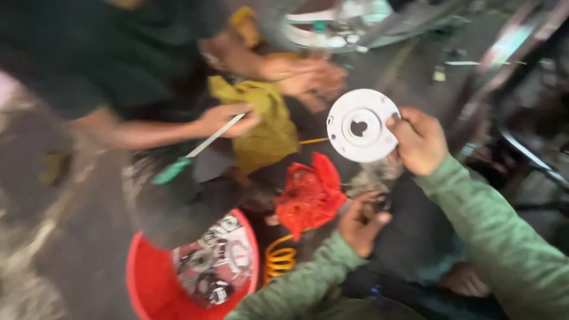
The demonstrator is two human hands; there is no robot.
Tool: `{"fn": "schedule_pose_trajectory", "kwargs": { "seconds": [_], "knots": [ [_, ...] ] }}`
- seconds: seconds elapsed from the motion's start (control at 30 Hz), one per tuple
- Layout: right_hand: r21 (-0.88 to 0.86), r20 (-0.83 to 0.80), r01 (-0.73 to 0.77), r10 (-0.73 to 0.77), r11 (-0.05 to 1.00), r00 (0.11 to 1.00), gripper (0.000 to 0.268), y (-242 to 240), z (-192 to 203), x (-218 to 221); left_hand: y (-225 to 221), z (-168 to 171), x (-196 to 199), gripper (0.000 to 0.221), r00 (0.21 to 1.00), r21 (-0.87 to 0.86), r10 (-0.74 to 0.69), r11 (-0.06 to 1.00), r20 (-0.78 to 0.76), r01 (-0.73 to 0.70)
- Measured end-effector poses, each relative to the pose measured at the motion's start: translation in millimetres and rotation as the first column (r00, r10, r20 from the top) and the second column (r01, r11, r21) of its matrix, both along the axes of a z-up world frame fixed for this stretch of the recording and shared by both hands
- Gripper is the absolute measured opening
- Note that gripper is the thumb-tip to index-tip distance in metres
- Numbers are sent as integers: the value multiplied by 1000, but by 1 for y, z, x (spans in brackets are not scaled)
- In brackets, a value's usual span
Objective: Servicing and cleaning internal engine components of a motorcycle.
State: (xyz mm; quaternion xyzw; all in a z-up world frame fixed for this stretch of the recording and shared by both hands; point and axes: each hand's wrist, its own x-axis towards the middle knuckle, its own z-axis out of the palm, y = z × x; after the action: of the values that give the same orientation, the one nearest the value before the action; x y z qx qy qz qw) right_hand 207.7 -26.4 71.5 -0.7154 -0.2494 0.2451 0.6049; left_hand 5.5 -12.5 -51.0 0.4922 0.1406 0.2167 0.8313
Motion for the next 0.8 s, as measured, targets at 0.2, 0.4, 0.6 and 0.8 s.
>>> {"fn": "schedule_pose_trajectory", "kwargs": {
  "seconds": [0.2,0.4,0.6,0.8],
  "knots": [
    [133,-285,210,-166,969,944,28,-157,34,-13,26,82,0,66,999,591,25,807,-28,-4],
    [294,-461,420,-258,859,849,29,-233,17,-50,10,166,55,59,957,868,-252,496,143,1],
    [150,-375,430,-351,890,858,29,-258,-9,-59,-35,160,105,59,921,960,-382,277,76,36],
    [159,-382,436,-352,886,854,32,-265,-26,-54,-47,137,111,59,912,934,-408,307,-42,181]
  ]
}}
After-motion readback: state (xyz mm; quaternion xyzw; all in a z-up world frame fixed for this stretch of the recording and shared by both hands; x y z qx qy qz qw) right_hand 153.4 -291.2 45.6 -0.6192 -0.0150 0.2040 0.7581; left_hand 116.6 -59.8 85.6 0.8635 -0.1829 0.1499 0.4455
